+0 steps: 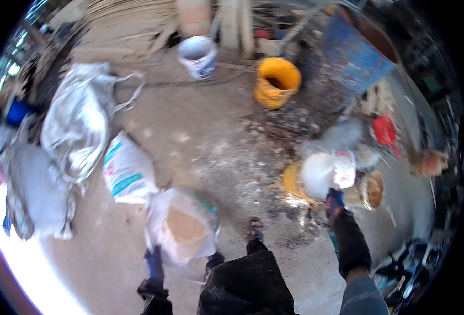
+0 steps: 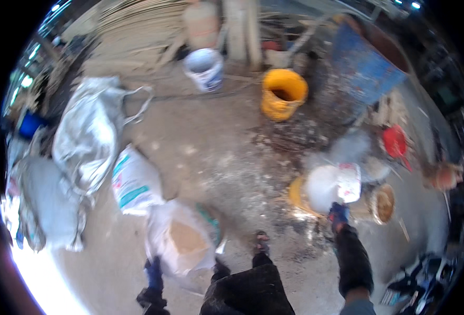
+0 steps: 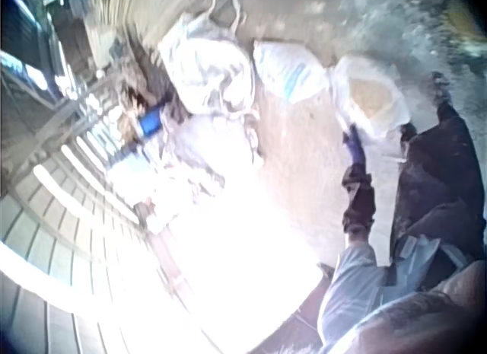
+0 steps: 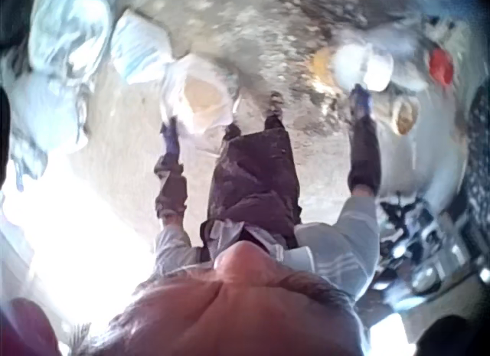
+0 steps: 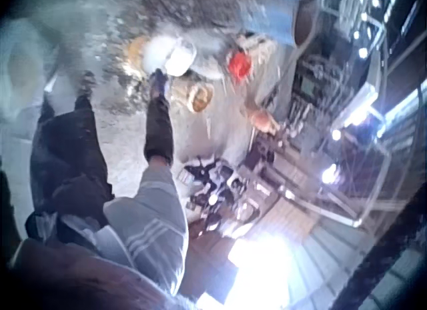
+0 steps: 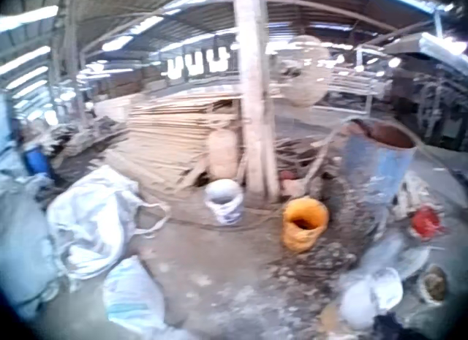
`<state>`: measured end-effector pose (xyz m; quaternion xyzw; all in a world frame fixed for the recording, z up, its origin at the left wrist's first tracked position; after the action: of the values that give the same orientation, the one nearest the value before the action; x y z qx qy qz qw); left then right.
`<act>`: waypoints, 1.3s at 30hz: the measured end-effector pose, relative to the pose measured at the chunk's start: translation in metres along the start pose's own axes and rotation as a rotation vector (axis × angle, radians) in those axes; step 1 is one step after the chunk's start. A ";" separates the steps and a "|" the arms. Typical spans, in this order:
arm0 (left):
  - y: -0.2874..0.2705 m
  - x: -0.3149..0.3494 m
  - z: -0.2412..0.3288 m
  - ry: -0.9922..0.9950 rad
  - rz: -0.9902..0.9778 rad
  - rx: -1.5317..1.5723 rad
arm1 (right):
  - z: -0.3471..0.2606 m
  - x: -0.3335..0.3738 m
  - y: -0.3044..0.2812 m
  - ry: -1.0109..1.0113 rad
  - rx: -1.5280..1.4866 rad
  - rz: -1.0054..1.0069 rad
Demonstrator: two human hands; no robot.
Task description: The person mixes a light-colored substance in a bucket using an electric mixer, adds more powder from a bag, and stirs the mixture again.
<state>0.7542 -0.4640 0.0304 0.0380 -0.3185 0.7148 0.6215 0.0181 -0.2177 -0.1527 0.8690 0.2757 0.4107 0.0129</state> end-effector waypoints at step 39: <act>-0.036 -0.040 -0.025 -0.059 -0.069 0.275 | 0.332 0.150 0.506 -0.973 2.285 -0.551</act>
<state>0.8047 -0.4853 0.0072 0.1549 -0.2340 0.7283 0.6251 0.5711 -0.5054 -0.1408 0.3598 0.6088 -0.4361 -0.5565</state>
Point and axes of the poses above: each hand's wrist, its own x-axis away from the middle knuckle, its own y-axis out of the palm, z = x × y, the point moved 4 cm from there along -x, towards the middle knuckle, and after that the axes turned 6 degrees about y, right-handed, at the moved point
